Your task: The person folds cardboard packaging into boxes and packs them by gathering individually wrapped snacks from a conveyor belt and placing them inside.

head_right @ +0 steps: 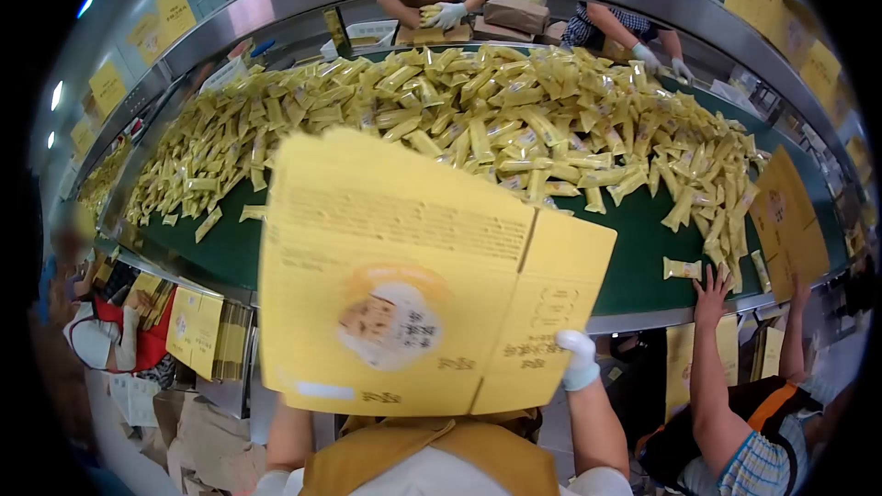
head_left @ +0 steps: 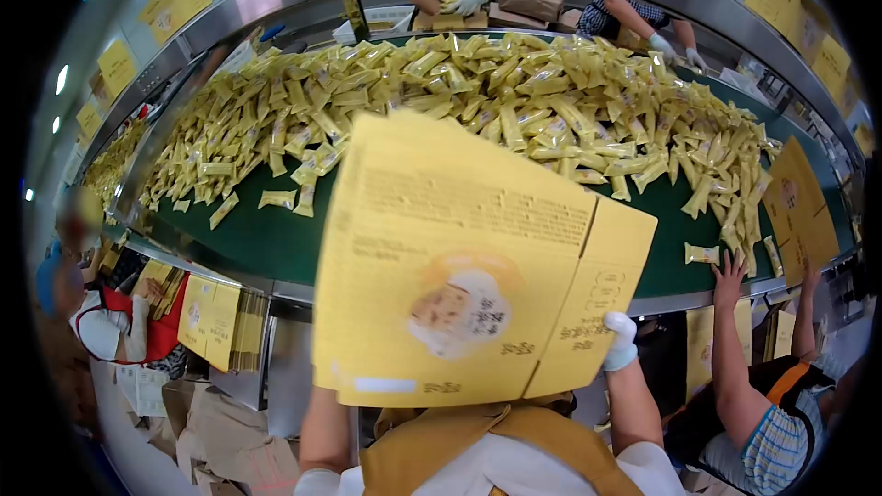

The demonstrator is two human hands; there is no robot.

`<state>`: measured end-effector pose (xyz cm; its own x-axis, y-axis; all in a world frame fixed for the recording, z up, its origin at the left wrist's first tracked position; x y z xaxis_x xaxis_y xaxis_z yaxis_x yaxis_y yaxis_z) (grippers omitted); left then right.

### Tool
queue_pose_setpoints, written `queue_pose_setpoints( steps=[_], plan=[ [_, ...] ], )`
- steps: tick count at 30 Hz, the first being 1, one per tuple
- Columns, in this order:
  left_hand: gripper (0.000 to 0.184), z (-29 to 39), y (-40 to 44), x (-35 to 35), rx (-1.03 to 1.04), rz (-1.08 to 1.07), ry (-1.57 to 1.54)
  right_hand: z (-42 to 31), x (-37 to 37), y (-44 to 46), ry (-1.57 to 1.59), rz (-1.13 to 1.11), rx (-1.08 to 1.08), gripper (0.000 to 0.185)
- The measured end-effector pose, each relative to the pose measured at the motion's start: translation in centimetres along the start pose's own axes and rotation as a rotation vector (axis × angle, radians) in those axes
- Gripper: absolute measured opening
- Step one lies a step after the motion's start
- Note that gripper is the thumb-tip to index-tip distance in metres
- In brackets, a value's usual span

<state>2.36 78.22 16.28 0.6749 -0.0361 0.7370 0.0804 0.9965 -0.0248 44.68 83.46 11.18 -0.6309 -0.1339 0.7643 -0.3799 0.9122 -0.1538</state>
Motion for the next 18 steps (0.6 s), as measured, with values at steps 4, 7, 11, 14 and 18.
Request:
queue_pose_setpoints(
  steps=[4,7,11,14,18],
  plan=[
    [0.086,-0.1,3.2,0.3,-0.211,-0.098,0.057,-2.9,0.7,-3.1,-0.097,0.077,0.06,0.081],
    [0.079,-2.9,3.9,-1.5,-0.381,-0.212,0.329,-2.0,-1.5,-4.0,-0.206,0.167,0.164,0.082],
    [0.07,-3.9,3.5,-0.5,-0.416,-0.062,0.269,-2.0,-0.9,-3.1,-0.211,0.184,0.209,0.077],
    [0.067,-2.9,4.1,0.1,-0.316,0.012,0.286,-3.1,-0.2,-1.2,-0.358,0.177,0.131,0.074],
    [0.066,0.0,6.1,0.7,-0.048,-0.051,0.459,-4.9,-0.5,0.8,-0.666,0.261,-0.152,0.067]
  ],
)
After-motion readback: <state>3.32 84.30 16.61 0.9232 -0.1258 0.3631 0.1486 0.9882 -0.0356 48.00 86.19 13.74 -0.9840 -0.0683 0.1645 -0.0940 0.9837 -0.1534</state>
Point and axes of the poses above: each hand's wrist, its own y-axis towards the middle knuckle, its own x-axis out of the palm, z = x × y, the point moved 2 cm from there along y, towards the middle knuckle, and after that the axes turned 5 degrees about x, right-handed, at the moved point
